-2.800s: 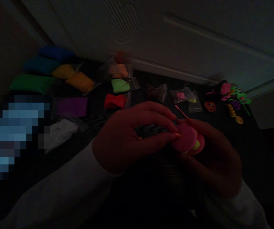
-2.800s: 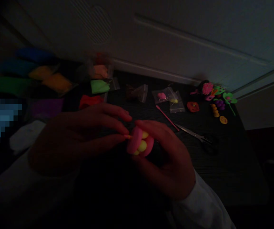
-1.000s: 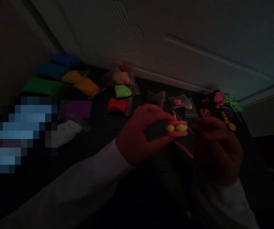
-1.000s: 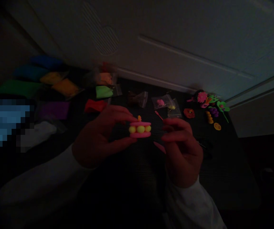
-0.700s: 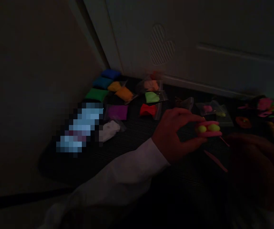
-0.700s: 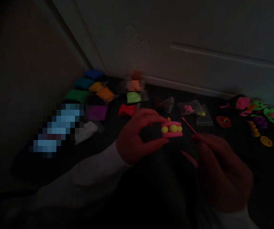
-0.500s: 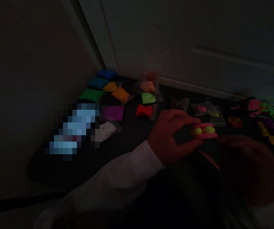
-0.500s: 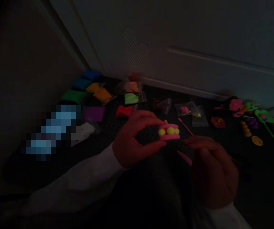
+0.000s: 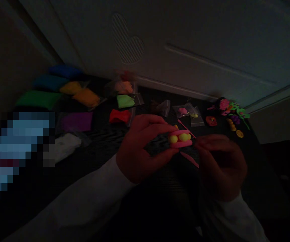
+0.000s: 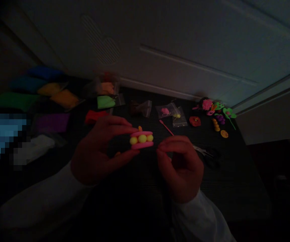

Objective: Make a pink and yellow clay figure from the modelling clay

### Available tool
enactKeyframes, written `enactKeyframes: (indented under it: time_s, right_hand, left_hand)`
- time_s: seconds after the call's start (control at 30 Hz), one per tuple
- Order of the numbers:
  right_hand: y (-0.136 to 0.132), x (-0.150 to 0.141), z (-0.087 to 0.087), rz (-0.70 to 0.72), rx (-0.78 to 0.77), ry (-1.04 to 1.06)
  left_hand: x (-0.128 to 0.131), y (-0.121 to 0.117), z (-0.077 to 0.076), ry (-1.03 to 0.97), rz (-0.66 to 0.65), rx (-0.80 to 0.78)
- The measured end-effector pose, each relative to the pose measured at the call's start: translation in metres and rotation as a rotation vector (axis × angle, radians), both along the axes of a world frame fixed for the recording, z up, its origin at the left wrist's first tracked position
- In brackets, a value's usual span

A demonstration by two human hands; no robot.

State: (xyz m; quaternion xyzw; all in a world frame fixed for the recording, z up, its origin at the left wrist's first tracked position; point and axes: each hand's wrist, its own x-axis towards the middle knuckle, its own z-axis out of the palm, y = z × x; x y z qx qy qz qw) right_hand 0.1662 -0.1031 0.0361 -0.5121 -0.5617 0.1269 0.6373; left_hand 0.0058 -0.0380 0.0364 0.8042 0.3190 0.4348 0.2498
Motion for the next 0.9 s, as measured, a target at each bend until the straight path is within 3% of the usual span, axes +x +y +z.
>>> enactKeyframes:
  time_s: [0.4, 0.9]
  right_hand:
    - [-0.0006, -0.0027, 0.0020, 0.045, 0.059, 0.076]
    - [-0.0035, -0.0032, 0.0040, 0.077, -0.002, 0.077]
  left_hand:
    - [0.0010, -0.0010, 0.0015, -0.013, 0.007, -0.005]
    - [0.0016, -0.0015, 0.0005, -0.019, 0.009, 0.027]
